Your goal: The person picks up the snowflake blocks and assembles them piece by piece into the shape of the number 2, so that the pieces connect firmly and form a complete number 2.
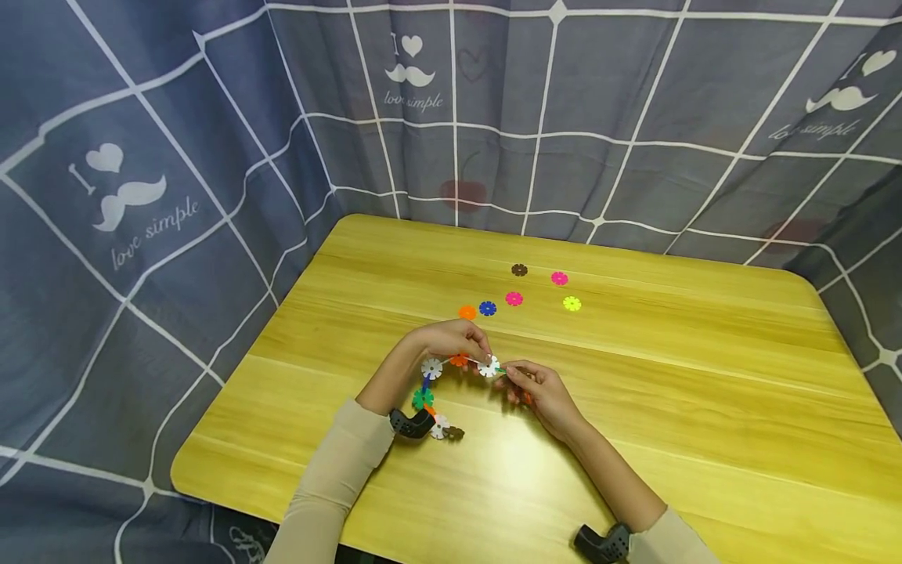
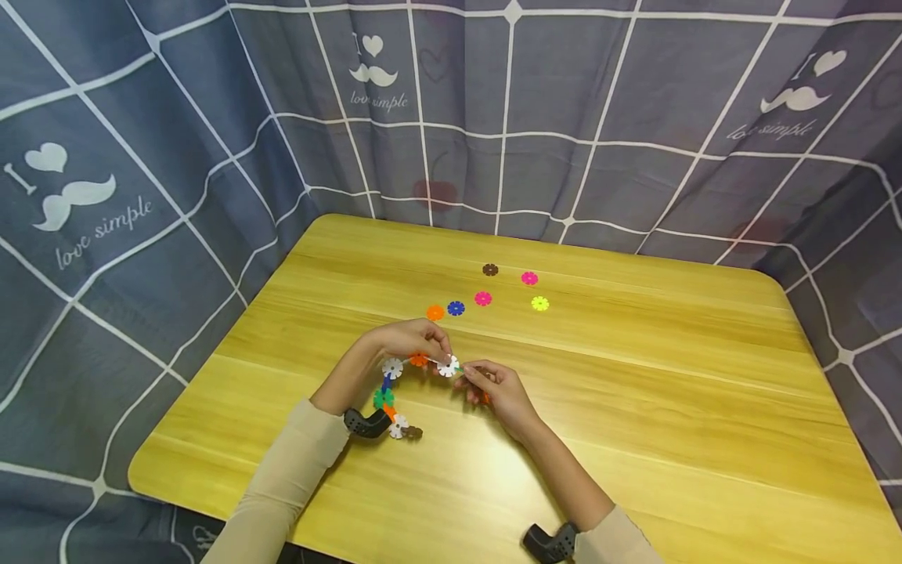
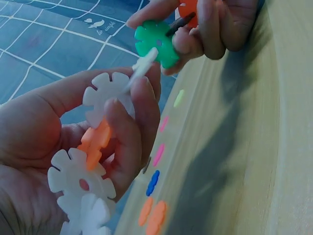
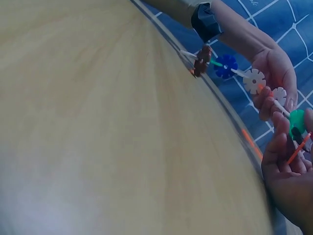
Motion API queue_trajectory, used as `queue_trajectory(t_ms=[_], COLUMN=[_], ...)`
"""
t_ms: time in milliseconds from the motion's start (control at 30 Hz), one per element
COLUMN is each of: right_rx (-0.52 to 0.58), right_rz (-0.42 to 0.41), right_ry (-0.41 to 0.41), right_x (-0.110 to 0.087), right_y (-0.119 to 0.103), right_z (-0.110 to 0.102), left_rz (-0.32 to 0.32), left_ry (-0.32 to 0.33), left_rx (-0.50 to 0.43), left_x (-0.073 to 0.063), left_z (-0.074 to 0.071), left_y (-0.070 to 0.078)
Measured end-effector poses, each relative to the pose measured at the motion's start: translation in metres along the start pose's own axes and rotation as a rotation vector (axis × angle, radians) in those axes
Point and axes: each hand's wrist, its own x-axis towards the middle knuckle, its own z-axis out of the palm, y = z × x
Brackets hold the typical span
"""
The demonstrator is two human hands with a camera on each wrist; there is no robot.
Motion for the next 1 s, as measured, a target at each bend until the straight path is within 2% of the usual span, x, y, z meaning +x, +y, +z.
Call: queue_trajectory(t_ms=[133,433,800,933,1000], right_rx=[0.010,0.041,0.028,0.022,0.030], right_rz=[0.000,0.007,0.000,0.003,0.002], right_ry=[-0.005,0.026,0.088,0.102,0.119], right_x=[0.001,0.003,0.000,0.001,0.002], right_y=[0.001,0.005,0.003,0.001,0.001], right_z=[0.000,0.002,0.003,0.005,0.005], left_rz=[-0.009,0.029,0.001,0.001,0.017], left_ry=[0.029,0.126,0.159,0.176,0.185], left_rx=[0.012,0.041,-0.059,-0.070,-0.038], left_x=[0.003,0.006,0.011,0.010,0.010], left_z=[0.004,0.013,0.016,0.015,0.014], left_y=[0.001,0.003,-0.001,-0.002,0.000])
